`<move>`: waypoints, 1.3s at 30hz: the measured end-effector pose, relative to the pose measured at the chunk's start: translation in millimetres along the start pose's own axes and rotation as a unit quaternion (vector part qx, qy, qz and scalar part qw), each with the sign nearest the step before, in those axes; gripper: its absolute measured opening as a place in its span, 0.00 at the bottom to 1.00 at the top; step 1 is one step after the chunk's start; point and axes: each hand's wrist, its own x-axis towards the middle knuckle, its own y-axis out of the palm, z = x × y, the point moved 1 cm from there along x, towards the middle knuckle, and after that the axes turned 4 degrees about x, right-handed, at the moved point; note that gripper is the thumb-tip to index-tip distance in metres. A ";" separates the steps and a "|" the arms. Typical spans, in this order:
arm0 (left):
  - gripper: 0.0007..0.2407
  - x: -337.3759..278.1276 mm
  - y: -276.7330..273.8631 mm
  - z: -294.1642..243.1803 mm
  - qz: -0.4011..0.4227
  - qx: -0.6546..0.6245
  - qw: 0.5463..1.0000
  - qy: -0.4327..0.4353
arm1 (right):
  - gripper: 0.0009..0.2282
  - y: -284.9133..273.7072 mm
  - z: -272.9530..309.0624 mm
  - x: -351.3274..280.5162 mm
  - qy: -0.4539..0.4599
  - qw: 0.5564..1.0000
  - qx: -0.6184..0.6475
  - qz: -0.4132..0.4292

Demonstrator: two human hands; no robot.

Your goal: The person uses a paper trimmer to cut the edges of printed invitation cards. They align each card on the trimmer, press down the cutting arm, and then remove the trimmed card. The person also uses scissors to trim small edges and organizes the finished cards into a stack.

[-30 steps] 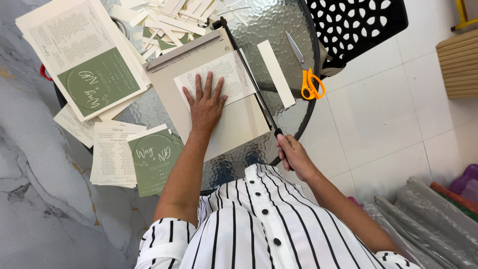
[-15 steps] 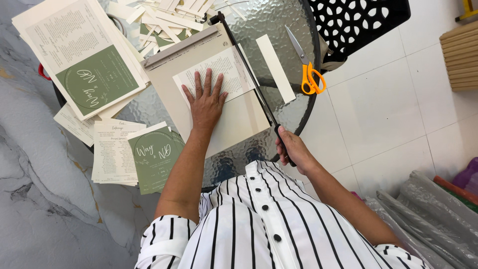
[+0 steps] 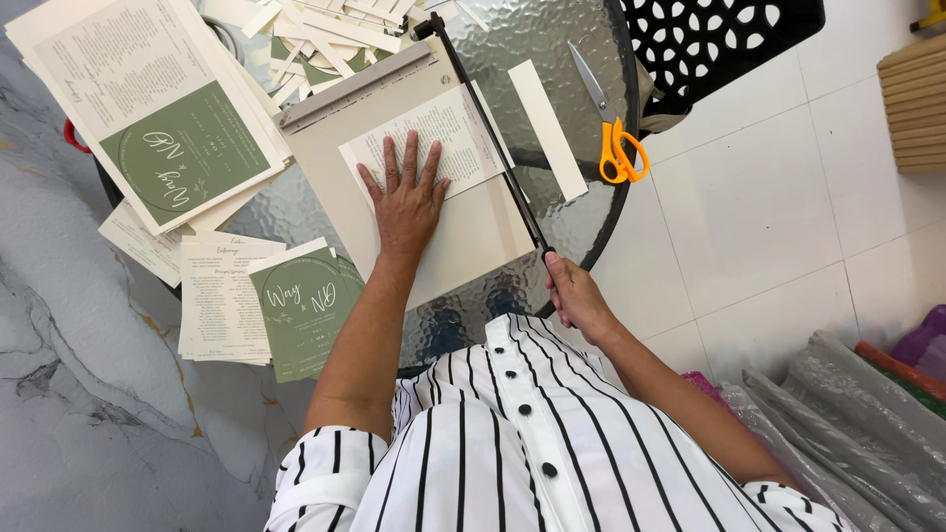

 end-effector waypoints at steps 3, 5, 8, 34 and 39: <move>0.21 1.1 -1.5 -0.8 -0.005 0.005 1.000 0.002 | 0.25 0.6 -4.3 6.1 -0.007 1.000 -0.013 -0.006; 0.21 0.4 -1.0 -0.8 -0.007 0.006 1.000 0.004 | 0.25 -0.8 -12.3 11.8 -0.006 1.000 -0.016 -0.007; 0.21 1.6 -1.6 -0.2 -0.011 0.009 1.000 0.004 | 0.25 -1.0 -11.3 13.4 -0.007 1.000 -0.025 -0.006; 0.21 -5.0 -1.2 4.5 -0.042 0.029 0.998 0.022 | 0.23 -3.4 -48.9 41.0 -0.048 0.998 -0.042 0.007; 0.19 -7.5 -11.1 16.3 -0.050 0.069 0.996 0.016 | 0.22 -2.0 -5.0 10.6 -0.003 1.000 0.023 0.015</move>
